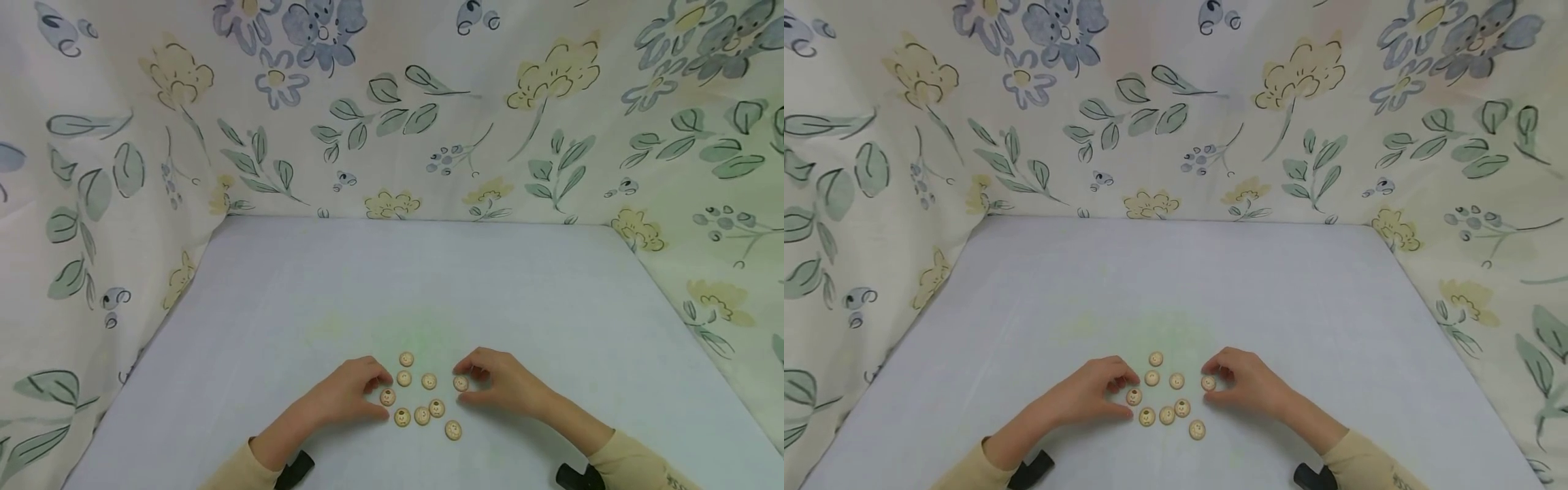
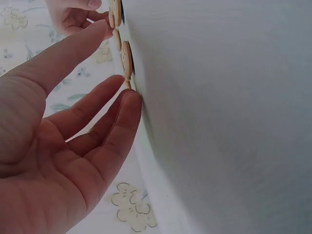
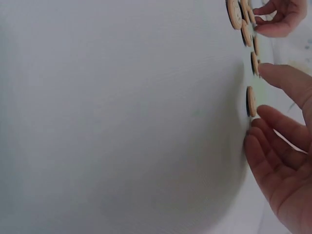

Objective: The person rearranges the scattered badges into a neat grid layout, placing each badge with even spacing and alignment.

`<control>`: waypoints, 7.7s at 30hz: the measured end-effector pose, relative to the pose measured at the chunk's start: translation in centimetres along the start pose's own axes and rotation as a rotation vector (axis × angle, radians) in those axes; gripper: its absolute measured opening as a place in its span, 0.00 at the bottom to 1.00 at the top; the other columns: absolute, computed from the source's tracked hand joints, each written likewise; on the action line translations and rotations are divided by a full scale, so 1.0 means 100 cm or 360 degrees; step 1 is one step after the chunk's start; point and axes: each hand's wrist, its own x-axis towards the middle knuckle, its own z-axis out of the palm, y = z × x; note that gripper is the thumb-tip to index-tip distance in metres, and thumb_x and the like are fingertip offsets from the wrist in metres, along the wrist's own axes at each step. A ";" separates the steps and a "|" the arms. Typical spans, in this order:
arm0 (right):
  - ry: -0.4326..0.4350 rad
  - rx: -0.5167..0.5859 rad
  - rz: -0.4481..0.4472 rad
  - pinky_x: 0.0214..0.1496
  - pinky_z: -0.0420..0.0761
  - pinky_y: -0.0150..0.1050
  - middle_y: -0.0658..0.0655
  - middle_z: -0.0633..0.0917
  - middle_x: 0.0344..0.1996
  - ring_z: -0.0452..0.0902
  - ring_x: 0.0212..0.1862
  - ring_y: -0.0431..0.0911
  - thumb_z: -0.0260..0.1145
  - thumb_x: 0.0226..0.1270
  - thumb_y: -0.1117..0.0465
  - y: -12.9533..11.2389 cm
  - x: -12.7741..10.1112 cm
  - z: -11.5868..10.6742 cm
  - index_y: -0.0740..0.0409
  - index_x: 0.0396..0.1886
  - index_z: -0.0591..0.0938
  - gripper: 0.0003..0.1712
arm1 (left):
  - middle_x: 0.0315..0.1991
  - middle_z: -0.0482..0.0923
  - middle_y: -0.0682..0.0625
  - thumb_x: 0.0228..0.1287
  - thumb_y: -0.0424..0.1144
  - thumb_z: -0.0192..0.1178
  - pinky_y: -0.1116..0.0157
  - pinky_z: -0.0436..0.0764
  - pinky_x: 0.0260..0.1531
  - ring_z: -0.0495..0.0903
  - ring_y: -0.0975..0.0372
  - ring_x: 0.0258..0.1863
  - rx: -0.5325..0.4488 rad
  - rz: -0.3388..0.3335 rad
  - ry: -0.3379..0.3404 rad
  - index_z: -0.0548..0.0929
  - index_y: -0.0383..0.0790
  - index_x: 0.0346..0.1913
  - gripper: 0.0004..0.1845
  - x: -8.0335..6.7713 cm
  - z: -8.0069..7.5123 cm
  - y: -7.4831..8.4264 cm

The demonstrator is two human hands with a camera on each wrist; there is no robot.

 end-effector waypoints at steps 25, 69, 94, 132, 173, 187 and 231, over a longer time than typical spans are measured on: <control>0.0051 0.0012 -0.0147 0.36 0.79 0.32 0.46 0.83 0.35 0.76 0.34 0.38 0.74 0.56 0.66 0.006 -0.001 0.003 0.55 0.41 0.83 0.13 | 0.30 0.71 0.56 0.52 0.30 0.71 0.72 0.71 0.33 0.70 0.66 0.30 0.0116 0.0109 0.0090 0.84 0.41 0.36 0.09 0.003 0.008 0.002; -0.0010 -0.0036 0.0211 0.34 0.77 0.32 0.42 0.79 0.26 0.74 0.30 0.37 0.76 0.53 0.60 0.000 0.048 -0.017 0.50 0.34 0.82 0.11 | 0.24 0.72 0.59 0.50 0.30 0.71 0.74 0.67 0.24 0.64 0.71 0.23 0.0556 0.0237 0.0106 0.84 0.44 0.28 0.06 0.005 0.007 0.015; 0.0143 -0.0065 0.0403 0.33 0.75 0.36 0.51 0.82 0.28 0.75 0.32 0.44 0.74 0.56 0.58 0.018 0.201 -0.008 0.57 0.38 0.84 0.12 | 0.22 0.71 0.59 0.48 0.31 0.71 0.70 0.67 0.27 0.63 0.71 0.21 0.0676 0.0225 0.0077 0.82 0.45 0.24 0.08 0.008 0.006 0.019; 0.0077 -0.0059 0.0713 0.40 0.72 0.36 0.54 0.81 0.35 0.73 0.39 0.46 0.71 0.63 0.57 0.032 0.247 0.007 0.61 0.42 0.83 0.13 | 0.23 0.70 0.60 0.50 0.32 0.71 0.73 0.65 0.23 0.62 0.71 0.20 0.0707 0.0206 0.0089 0.84 0.46 0.25 0.06 0.006 0.008 0.020; 0.0232 0.0115 0.0625 0.47 0.76 0.40 0.55 0.82 0.42 0.75 0.45 0.48 0.72 0.61 0.55 0.037 0.226 0.001 0.60 0.51 0.81 0.22 | 0.25 0.75 0.59 0.49 0.30 0.71 0.75 0.67 0.24 0.65 0.72 0.22 0.0612 0.0282 0.0230 0.84 0.44 0.28 0.07 0.003 0.015 0.013; 0.0296 0.0370 0.0465 0.55 0.77 0.44 0.59 0.84 0.50 0.79 0.51 0.48 0.71 0.62 0.53 0.034 0.178 -0.021 0.61 0.58 0.80 0.27 | 0.28 0.79 0.57 0.50 0.31 0.72 0.75 0.70 0.26 0.68 0.73 0.23 0.0591 0.0265 0.0231 0.86 0.43 0.31 0.06 0.000 0.013 0.016; 0.0103 0.0351 -0.0063 0.50 0.79 0.38 0.49 0.85 0.47 0.81 0.47 0.44 0.74 0.58 0.54 -0.013 0.025 0.036 0.56 0.52 0.82 0.23 | 0.28 0.78 0.57 0.50 0.30 0.72 0.76 0.70 0.25 0.69 0.73 0.23 0.0554 0.0273 0.0238 0.86 0.43 0.30 0.06 0.001 0.015 0.014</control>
